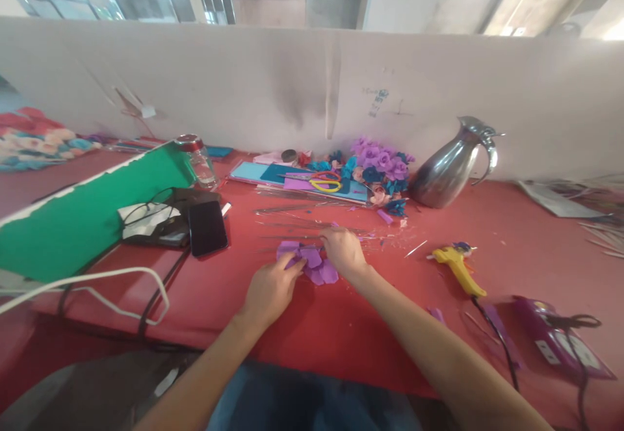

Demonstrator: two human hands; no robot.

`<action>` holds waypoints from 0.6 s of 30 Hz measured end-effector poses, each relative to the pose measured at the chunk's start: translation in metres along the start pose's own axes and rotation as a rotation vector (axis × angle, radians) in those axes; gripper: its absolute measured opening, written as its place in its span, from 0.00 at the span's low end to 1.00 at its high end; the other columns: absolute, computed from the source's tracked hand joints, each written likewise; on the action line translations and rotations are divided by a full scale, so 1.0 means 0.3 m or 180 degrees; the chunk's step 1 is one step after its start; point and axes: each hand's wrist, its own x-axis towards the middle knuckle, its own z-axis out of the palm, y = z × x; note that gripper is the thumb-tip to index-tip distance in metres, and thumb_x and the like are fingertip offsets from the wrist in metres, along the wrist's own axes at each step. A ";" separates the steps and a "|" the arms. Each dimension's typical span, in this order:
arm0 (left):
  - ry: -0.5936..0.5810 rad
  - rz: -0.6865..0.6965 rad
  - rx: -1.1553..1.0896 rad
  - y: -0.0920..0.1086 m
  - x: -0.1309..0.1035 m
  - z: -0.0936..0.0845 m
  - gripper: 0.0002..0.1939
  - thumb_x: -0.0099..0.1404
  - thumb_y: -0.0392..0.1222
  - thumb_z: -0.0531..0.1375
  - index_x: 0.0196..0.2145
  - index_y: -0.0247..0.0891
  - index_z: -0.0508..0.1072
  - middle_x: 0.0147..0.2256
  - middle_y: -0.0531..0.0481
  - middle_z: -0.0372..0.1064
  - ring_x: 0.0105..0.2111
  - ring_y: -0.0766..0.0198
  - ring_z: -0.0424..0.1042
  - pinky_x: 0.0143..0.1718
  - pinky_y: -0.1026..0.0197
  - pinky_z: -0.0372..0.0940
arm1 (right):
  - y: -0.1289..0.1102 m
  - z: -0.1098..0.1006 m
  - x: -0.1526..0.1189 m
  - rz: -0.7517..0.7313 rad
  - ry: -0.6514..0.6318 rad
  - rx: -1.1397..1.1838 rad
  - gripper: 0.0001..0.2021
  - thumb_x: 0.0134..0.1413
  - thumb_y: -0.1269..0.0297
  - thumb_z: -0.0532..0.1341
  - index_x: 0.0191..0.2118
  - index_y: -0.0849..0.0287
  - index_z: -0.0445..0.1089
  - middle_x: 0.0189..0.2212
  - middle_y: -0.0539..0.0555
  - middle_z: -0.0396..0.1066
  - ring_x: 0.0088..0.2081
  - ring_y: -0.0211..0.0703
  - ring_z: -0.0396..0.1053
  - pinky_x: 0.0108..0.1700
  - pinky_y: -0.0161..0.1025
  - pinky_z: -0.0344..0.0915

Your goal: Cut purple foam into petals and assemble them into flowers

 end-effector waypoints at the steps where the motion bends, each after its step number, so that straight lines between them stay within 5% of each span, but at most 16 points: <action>1: -0.0033 -0.0033 -0.0023 -0.003 0.002 0.000 0.20 0.67 0.35 0.49 0.53 0.48 0.70 0.54 0.49 0.67 0.38 0.59 0.75 0.36 0.59 0.69 | -0.003 0.000 0.025 0.0049 0.0041 0.0005 0.12 0.60 0.69 0.54 0.40 0.56 0.76 0.39 0.57 0.77 0.42 0.45 0.71 0.43 0.38 0.62; 7: 0.0081 -0.0170 -0.0361 -0.014 -0.006 -0.001 0.19 0.68 0.39 0.49 0.52 0.50 0.71 0.54 0.51 0.67 0.41 0.61 0.74 0.36 0.61 0.69 | 0.029 -0.012 0.112 0.0104 0.0168 0.0244 0.12 0.58 0.70 0.55 0.41 0.55 0.76 0.40 0.57 0.77 0.46 0.47 0.71 0.47 0.40 0.63; 12: 0.0359 -0.0275 -0.0753 -0.016 0.072 -0.035 0.16 0.67 0.41 0.52 0.46 0.46 0.76 0.47 0.50 0.72 0.38 0.63 0.74 0.38 0.63 0.66 | 0.149 -0.028 -0.010 -0.0029 0.0290 0.0449 0.15 0.56 0.74 0.56 0.43 0.54 0.76 0.42 0.52 0.77 0.46 0.43 0.71 0.49 0.37 0.63; 18: 0.0114 -0.0374 -0.1085 0.004 0.215 -0.029 0.10 0.63 0.39 0.57 0.33 0.43 0.79 0.34 0.50 0.73 0.34 0.62 0.73 0.36 0.63 0.64 | 0.219 -0.010 -0.119 -0.0440 0.0510 0.0703 0.12 0.55 0.75 0.57 0.37 0.56 0.77 0.36 0.53 0.77 0.42 0.44 0.68 0.48 0.39 0.62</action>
